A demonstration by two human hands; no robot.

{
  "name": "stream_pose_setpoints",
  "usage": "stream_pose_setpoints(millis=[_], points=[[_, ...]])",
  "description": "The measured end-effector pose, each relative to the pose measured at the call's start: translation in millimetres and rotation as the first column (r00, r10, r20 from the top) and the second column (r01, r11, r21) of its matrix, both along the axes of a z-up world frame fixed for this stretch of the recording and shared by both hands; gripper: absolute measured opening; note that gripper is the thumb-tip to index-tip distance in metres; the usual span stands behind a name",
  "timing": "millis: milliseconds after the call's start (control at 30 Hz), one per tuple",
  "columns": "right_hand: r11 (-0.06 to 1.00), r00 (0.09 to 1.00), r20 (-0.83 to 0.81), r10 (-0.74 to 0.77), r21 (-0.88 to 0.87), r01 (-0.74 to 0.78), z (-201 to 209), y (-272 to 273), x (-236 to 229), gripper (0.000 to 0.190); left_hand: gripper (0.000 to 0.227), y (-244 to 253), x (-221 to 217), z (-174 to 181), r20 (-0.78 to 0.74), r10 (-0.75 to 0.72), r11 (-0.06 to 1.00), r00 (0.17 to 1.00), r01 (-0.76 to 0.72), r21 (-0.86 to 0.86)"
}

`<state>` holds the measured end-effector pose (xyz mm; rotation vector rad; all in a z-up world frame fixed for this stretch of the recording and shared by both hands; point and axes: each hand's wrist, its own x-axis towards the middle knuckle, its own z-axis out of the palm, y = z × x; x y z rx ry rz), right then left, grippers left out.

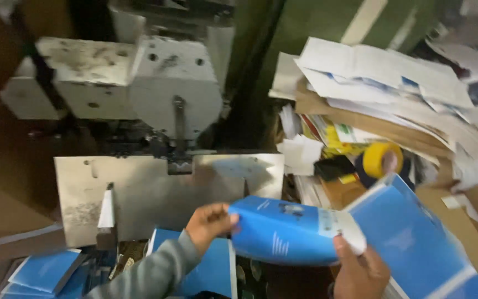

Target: The person repeatedly places blue and white documents into a manual stapling machine, presses the lever to staple them, and then removes the stapled documents to place them on a pile on the table.

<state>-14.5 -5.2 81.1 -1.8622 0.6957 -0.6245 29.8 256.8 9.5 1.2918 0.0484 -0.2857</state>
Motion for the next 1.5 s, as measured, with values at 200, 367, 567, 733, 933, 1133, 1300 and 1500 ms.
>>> stream_pose_setpoints(millis=[200, 367, 567, 733, 933, 1133, 1300, 1500], points=[[0.938, 0.79, 0.557, 0.254, 0.056, -0.341, 27, 29, 70, 0.019, 0.023, 8, 55, 60, 0.156, 0.29, 0.94, 0.944, -0.25, -0.233], [0.89, 0.91, 0.326, 0.258, 0.286, -0.355, -25, 41, 139, 0.024, 0.019, 15, 97, 11, -0.128, 0.456, 0.89, 0.881, -0.447, 0.092], [0.919, 0.883, 0.256, 0.394, -0.086, -0.385, -86, 48, 182, 0.048, 0.009, 48, 89, -39, -0.167, 0.512, 0.859, 0.843, -0.504, 0.091], [0.762, 0.752, 0.125, 0.647, -0.139, -0.632, -95, 133, 198, 0.034, 0.003, 132, 43, -23, 0.303, 0.634, 0.534, 0.712, -0.686, 0.493], [0.491, 0.591, -0.253, 0.766, -0.364, -0.791, -59, 219, 176, 0.011, 0.021, 218, 41, -18, 0.303, 0.648, 0.184, 0.699, -0.53, 0.828], [0.261, 0.7, -0.156, 0.697, -0.854, -0.45, -70, 216, 191, 0.017, 0.048, 228, 59, -46, 0.233, 0.658, 0.158, 0.716, -0.434, 0.887], [0.367, 0.644, -0.15, 0.75, -0.716, -0.594, -59, 213, 192, 0.011, 0.013, 202, 53, -82, 0.604, 0.554, 0.007, 0.573, -0.728, 0.685], [0.257, 0.541, -0.181, 0.821, -0.73, -0.634, -78, 205, 213, 0.007, 0.029, 125, 50, -53, 0.582, 0.376, 0.223, 0.721, -0.68, 0.699]])
